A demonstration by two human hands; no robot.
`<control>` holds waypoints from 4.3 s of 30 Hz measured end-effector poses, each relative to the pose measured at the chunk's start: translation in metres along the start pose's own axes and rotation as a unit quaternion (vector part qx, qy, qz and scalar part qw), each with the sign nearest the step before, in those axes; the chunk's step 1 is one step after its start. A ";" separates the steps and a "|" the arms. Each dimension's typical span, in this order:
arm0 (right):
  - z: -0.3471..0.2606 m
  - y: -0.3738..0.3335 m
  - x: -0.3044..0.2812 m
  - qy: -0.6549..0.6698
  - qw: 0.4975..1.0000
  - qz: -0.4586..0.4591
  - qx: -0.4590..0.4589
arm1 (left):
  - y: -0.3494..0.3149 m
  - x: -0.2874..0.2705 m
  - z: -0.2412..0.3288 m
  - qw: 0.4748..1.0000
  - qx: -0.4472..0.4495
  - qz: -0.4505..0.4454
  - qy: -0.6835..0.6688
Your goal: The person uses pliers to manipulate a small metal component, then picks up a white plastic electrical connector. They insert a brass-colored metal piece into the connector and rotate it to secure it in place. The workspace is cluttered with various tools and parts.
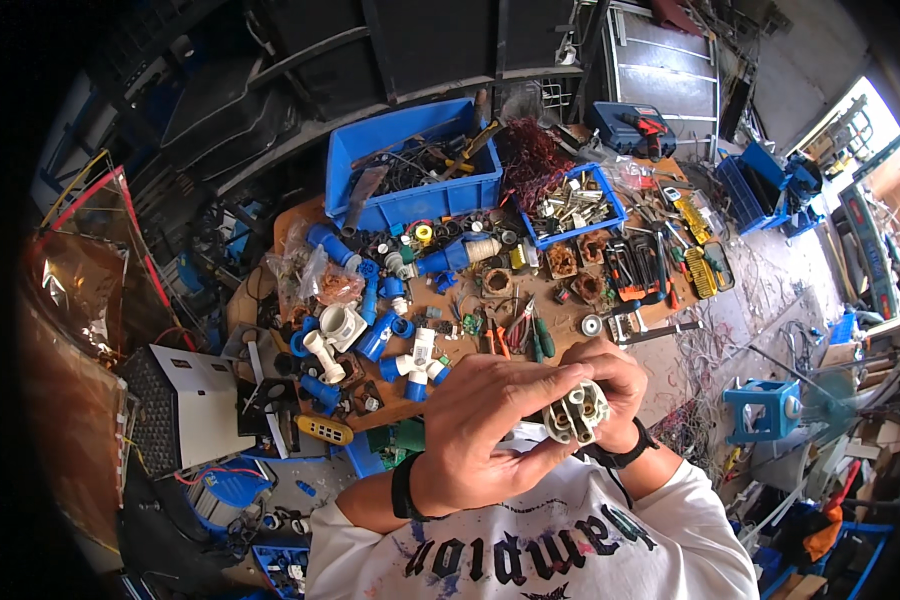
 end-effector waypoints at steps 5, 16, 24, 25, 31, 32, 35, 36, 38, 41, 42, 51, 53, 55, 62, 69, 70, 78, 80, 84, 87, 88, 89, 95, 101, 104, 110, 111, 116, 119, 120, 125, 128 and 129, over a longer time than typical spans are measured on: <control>0.000 -0.001 0.000 0.057 0.998 -0.009 0.006 | 0.000 -0.001 0.004 1.000 -0.009 -0.015 -0.005; -0.005 -0.002 0.004 0.095 0.994 -0.034 0.028 | 0.002 -0.002 0.010 1.000 0.004 -0.019 -0.009; -0.007 -0.008 0.006 0.105 0.992 -0.051 0.051 | -0.003 0.000 0.008 1.000 0.004 -0.016 -0.017; -0.008 -0.008 0.006 0.102 0.992 -0.053 0.052 | -0.003 0.000 0.008 1.000 0.001 -0.012 -0.027; -0.012 -0.014 0.006 0.168 0.978 -0.054 0.111 | -0.008 -0.002 0.007 0.999 -0.004 -0.008 -0.037; -0.012 -0.014 0.006 0.160 0.979 -0.057 0.110 | -0.010 -0.002 0.007 0.999 -0.003 -0.006 -0.044; -0.014 -0.014 0.006 0.129 0.985 -0.054 0.104 | -0.014 -0.001 0.004 0.998 -0.003 0.006 -0.065; -0.015 -0.013 0.006 0.117 0.987 -0.051 0.101 | -0.015 -0.001 0.005 0.997 -0.004 0.012 -0.072; -0.018 -0.009 0.005 0.074 0.993 -0.059 0.069 | -0.017 -0.002 0.004 0.997 -0.006 0.021 -0.076; -0.024 -0.003 0.002 0.028 0.996 -0.069 0.053 | -0.019 0.001 0.002 0.996 -0.015 0.026 -0.084; -0.026 -0.002 0.002 0.015 0.996 -0.073 0.052 | -0.021 0.002 0.001 0.995 -0.022 0.029 -0.095; -0.030 0.006 -0.019 -0.005 0.996 -0.081 0.031 | -0.020 0.014 0.007 0.996 -0.017 0.032 -0.078; -0.030 0.008 -0.026 -0.005 0.996 -0.083 0.027 | -0.017 0.022 0.008 0.998 -0.005 0.030 -0.057; -0.033 0.011 -0.037 -0.012 0.996 -0.088 0.019 | -0.012 0.031 0.011 0.998 -0.003 0.024 -0.050; -0.041 0.015 -0.095 -0.013 0.996 -0.084 -0.034 | 0.009 0.080 0.030 1.000 0.013 -0.008 -0.016; -0.045 0.018 -0.150 -0.035 0.993 -0.096 -0.064 | 0.029 0.132 0.050 1.000 0.008 0.008 0.012; -0.045 0.019 -0.156 -0.029 0.992 -0.105 -0.062 | 0.031 0.138 0.052 1.000 0.009 0.007 0.020; -0.028 0.014 -0.187 0.122 0.976 -0.165 0.078 | 0.037 0.172 0.064 0.999 -0.008 0.024 0.028; -0.025 0.013 -0.191 0.146 0.968 -0.168 0.115 | 0.037 0.176 0.066 0.999 -0.013 0.015 0.041; -0.024 0.013 -0.197 0.246 0.929 -0.177 0.210 | 0.041 0.184 0.066 0.999 0.005 0.025 0.035; -0.024 0.016 -0.201 0.280 0.918 -0.175 0.218 | 0.047 0.189 0.063 0.999 0.017 0.016 0.027; -0.026 0.016 -0.203 0.286 0.916 -0.168 0.224 | 0.048 0.191 0.063 1.000 0.014 0.017 0.019; -0.027 0.017 -0.204 0.292 0.914 -0.161 0.231 | 0.050 0.192 0.062 1.000 0.011 0.018 0.011; -0.025 0.013 -0.215 0.291 0.910 -0.163 0.248 | 0.048 0.201 0.061 1.000 -0.004 0.004 0.000; -0.026 0.008 -0.223 0.331 0.888 -0.158 0.278 | 0.048 0.209 0.064 1.000 0.001 0.002 -0.012; -0.023 0.006 -0.226 0.358 0.869 -0.165 0.300 | 0.048 0.214 0.065 1.000 -0.002 0.004 -0.019; -0.019 0.006 -0.229 0.390 0.842 -0.181 0.324 | 0.050 0.218 0.066 1.000 -0.007 0.003 -0.022; -0.019 0.005 -0.229 0.392 0.840 -0.183 0.326 | 0.048 0.219 0.065 1.000 -0.011 0.005 -0.022; -0.021 0.006 -0.231 0.395 0.838 -0.180 0.330 | 0.047 0.221 0.062 0.999 -0.027 0.004 -0.028; -0.017 0.006 -0.234 0.387 0.844 -0.175 0.328 | 0.048 0.222 0.058 0.999 -0.033 -0.001 -0.035; -0.016 0.004 -0.235 0.387 0.843 -0.175 0.329 | 0.048 0.223 0.058 0.999 -0.033 0.001 -0.038; -0.016 0.008 -0.234 0.401 0.832 -0.183 0.336 | 0.047 0.223 0.058 0.999 -0.032 0.009 -0.039; -0.014 0.007 -0.235 0.405 0.828 -0.186 0.339 | 0.048 0.224 0.057 0.999 -0.033 0.006 -0.036; -0.013 0.007 -0.234 0.407 0.827 -0.188 0.339 | 0.048 0.224 0.058 0.999 -0.035 0.005 -0.031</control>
Point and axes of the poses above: each hand's wrist, its own y-axis towards the middle knuckle, its own x-axis out of the palm, z = x × y, the point moved 3 cm from there along y, towards the middle knuckle, and after that the axes turned 3 degrees about x, right-handed, at the moved point
